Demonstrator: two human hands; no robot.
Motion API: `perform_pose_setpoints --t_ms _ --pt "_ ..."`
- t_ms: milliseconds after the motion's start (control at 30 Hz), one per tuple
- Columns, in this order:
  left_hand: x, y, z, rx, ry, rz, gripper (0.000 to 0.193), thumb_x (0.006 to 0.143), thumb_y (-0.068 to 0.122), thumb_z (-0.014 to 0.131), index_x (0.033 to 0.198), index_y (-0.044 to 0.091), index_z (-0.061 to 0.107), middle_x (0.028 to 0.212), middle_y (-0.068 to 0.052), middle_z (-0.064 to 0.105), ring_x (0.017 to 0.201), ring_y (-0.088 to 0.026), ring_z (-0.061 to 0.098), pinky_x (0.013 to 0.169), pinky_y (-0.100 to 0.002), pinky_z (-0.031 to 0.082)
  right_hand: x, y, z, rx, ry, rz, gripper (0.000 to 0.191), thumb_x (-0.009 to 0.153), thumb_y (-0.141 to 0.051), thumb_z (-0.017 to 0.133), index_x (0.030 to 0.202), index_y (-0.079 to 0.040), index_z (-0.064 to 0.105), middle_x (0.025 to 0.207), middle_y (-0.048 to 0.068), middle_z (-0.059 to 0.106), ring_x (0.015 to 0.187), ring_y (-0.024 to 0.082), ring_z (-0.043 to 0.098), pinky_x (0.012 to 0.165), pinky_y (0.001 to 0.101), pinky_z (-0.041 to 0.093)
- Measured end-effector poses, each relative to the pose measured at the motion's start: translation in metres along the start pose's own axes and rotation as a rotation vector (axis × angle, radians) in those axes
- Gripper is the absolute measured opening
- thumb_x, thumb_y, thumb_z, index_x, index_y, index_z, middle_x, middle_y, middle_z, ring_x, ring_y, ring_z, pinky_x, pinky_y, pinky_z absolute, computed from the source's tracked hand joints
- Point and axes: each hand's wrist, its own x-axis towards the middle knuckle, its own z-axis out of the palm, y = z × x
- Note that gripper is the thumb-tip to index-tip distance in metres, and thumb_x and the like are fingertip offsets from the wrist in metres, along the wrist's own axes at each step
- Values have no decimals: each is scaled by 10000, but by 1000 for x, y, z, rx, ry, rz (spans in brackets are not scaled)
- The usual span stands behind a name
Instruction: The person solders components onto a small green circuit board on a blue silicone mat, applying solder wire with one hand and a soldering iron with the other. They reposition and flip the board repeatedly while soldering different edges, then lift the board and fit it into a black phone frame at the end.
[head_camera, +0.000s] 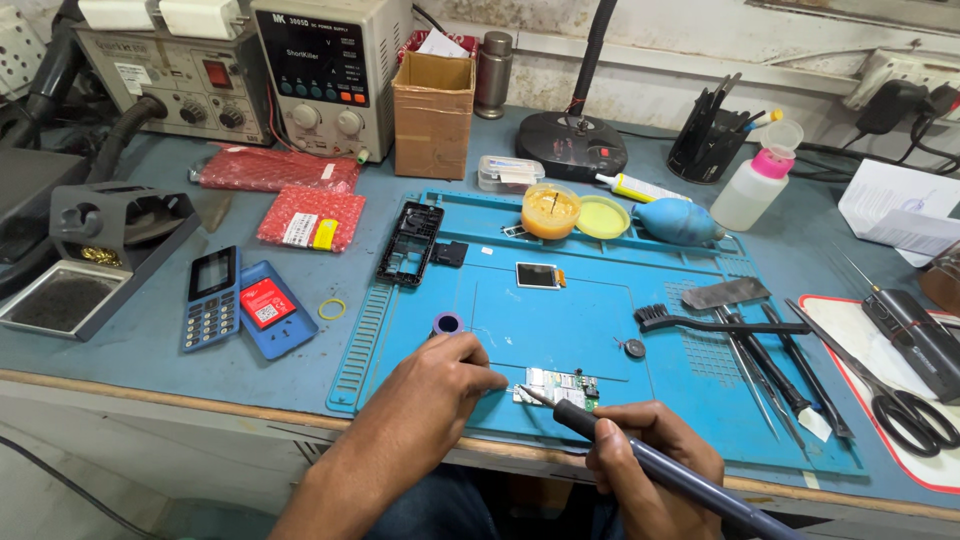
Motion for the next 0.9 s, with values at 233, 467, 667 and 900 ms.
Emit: perform_pose_setpoints --t_ms 233,467,667,900 --pt "-3 -4 2 -1 80 79 182 855 30 663 963 61 806 943 -99 704 952 -301 673 846 -404 540 -2 1 0 1 -6 -49 203 869 -101 686 952 80 724 583 146 690 506 146 622 484 298 500" --pt "-11 -4 5 -25 64 94 191 813 13 687 962 50 800 951 -105 694 957 -300 669 829 -392 543 -3 2 -1 3 16 -48 204 864 -93 683 961 80 731 592 145 694 518 147 636 495 299 515" --pt "-13 2 6 -96 81 36 140 863 72 694 962 33 785 922 -110 694 924 -295 674 805 -401 539 -4 5 -6 34 14 -97 193 870 -79 696 967 85 725 621 145 692 540 155 642 512 304 524" --pt "-4 5 6 -113 19 -156 160 836 165 716 906 36 780 878 -104 695 859 -261 706 765 -390 555 -3 3 -8 -3 11 -122 201 878 -88 685 986 76 726 638 139 691 548 154 644 516 306 527"
